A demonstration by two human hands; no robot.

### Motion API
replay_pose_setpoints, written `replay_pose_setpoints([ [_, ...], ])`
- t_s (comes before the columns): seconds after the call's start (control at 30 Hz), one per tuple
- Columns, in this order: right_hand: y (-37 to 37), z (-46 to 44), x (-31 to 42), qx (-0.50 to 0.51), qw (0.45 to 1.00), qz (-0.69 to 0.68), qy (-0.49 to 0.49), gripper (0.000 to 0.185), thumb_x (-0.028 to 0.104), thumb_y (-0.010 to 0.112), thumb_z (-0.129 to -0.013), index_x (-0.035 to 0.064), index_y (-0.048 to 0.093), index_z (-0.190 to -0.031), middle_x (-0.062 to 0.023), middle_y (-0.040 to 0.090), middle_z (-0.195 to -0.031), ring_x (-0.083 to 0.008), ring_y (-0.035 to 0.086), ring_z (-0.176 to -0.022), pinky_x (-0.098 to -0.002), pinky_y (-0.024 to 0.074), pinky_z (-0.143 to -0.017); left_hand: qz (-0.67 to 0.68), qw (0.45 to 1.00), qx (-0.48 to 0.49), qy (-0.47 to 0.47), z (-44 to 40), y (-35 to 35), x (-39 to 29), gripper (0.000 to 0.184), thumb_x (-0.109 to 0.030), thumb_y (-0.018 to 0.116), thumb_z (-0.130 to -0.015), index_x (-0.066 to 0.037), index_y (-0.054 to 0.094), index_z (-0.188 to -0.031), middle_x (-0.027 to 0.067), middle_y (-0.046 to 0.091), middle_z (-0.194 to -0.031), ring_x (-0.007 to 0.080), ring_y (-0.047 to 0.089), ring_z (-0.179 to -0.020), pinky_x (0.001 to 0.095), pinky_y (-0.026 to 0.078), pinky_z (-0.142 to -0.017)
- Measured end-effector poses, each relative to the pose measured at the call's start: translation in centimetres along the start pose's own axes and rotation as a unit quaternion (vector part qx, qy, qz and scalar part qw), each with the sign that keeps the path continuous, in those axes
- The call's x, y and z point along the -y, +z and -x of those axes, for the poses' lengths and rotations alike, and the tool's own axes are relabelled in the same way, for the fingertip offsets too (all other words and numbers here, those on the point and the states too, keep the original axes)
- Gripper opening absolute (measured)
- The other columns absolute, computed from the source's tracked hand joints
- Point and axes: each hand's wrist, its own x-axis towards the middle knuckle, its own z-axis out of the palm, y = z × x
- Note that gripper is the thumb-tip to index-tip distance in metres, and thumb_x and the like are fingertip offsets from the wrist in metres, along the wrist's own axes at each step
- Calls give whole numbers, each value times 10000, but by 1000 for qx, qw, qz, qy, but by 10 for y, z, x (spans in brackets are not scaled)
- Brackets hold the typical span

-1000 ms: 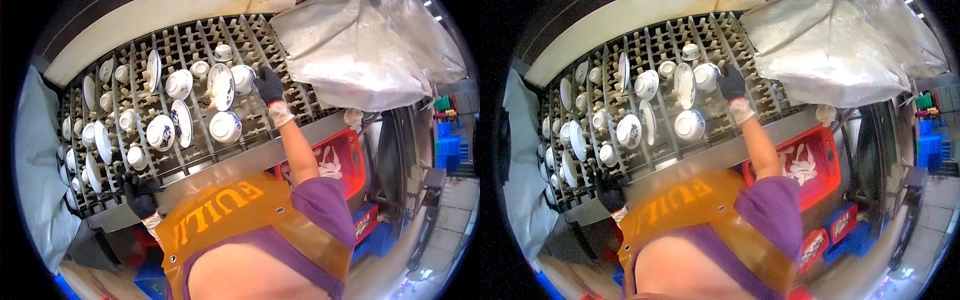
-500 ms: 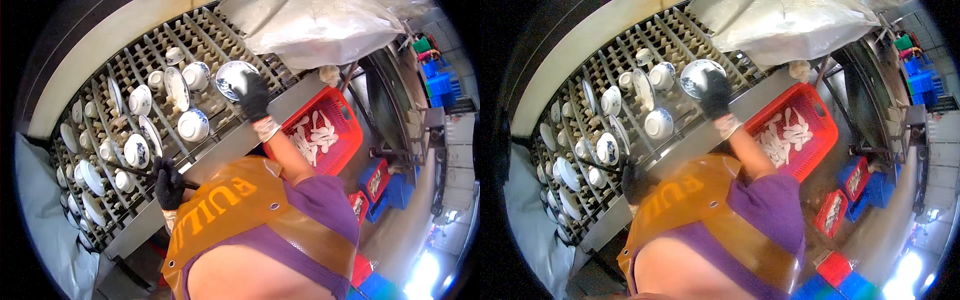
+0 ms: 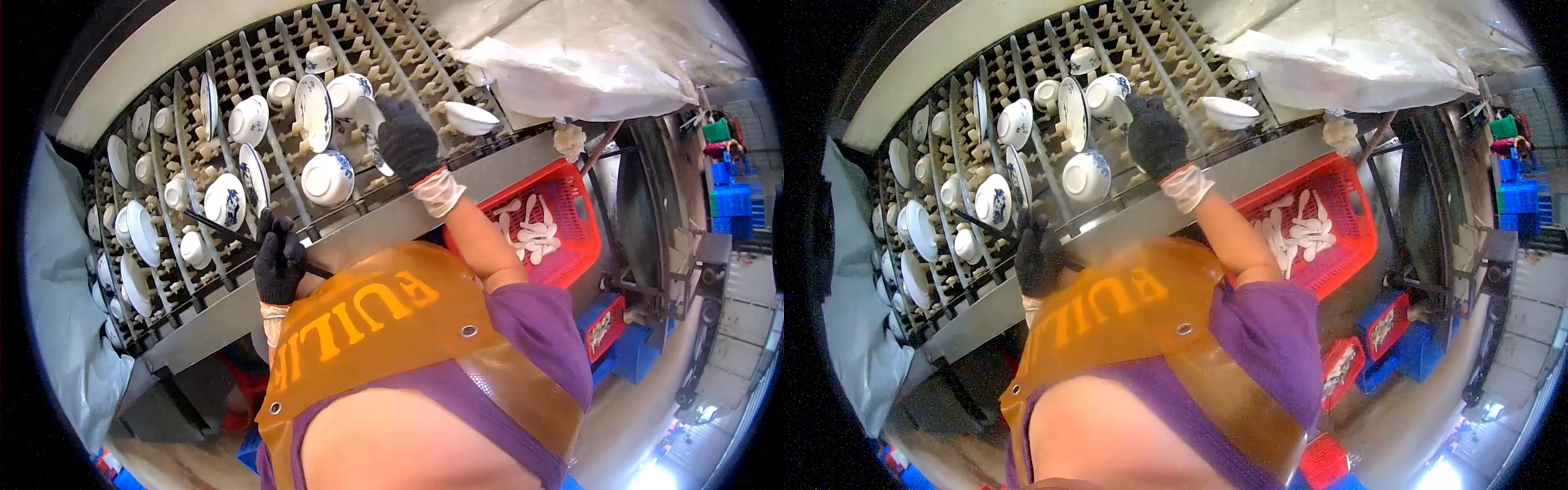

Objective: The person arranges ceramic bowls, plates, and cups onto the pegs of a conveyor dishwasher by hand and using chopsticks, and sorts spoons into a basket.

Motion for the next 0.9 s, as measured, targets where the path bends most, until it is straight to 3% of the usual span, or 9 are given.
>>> replay_pose_setpoints([
  [0.1,-8,-1,-19,-51,996,-70,-15,357,188,620,-754,37,564,-1073,-166,584,-960,-320,566,-901,-375,464,-761,-240,966,5,99,-3,-7,12,386,-153,422,-921,-119,407,-1305,113,548,-1112,117,462,-672,218,382,-548],
  [0.17,-18,1,-54,-107,993,-42,-28,405,207,674,-732,32,561,-1080,-163,581,-983,-326,544,-945,-382,435,-808,36,998,44,15,-5,-12,17,385,-163,425,-922,-117,407,-1304,121,549,-1096,119,459,-668,223,381,-544],
  [0.33,-22,25,-129,82,964,240,84,703,264,718,-644,88,419,-1255,-167,560,-1069,-321,535,-978,-408,412,-870,106,994,-30,1,-1,21,11,388,-148,441,-915,-122,410,-1302,120,549,-1073,126,453,-663,224,378,-544],
  [0.5,-19,30,-145,58,987,137,60,493,118,671,-681,43,533,-1147,-126,612,-1005,-261,584,-935,-356,455,-830,83,996,-30,10,-8,16,24,396,-130,462,-904,-124,417,-1297,115,550,-1055,128,449,-663,224,376,-540],
  [0.6,-61,8,-104,86,904,-360,212,421,131,693,-723,-8,555,-1095,-62,613,-966,-119,547,-874,-261,449,-779,88,996,13,17,-13,10,30,395,-132,470,-899,-124,423,-1291,113,546,-1054,127,449,-666,224,376,-537],
  [0.7,-37,4,-123,81,876,-426,209,417,168,684,-744,-22,548,-1089,-77,606,-962,-120,540,-860,-256,444,-763,162,985,55,-19,-15,26,26,388,-135,462,-900,-130,426,-1287,108,533,-1080,123,450,-677,224,379,-550],
  [0.77,-13,11,-157,-25,982,-131,136,411,157,658,-723,21,546,-1094,-101,608,-951,-217,571,-855,-329,434,-811,96,995,34,-12,-14,16,34,387,-140,455,-903,-131,423,-1289,108,533,-1084,122,451,-680,226,382,-556],
  [0.8,-12,11,-171,-94,991,77,58,418,143,656,-704,37,546,-1092,-114,607,-950,-255,579,-859,-357,428,-828,29,1000,10,-3,-15,13,37,386,-144,448,-907,-132,420,-1291,107,533,-1088,120,451,-682,228,385,-563],
  [0.9,-1,15,-236,-46,968,230,87,387,146,632,-697,79,556,-1070,-141,612,-948,-301,574,-893,-400,409,-849,84,996,-20,4,-12,41,30,382,-144,430,-916,-130,414,-1297,108,534,-1100,121,455,-686,232,387,-569],
])
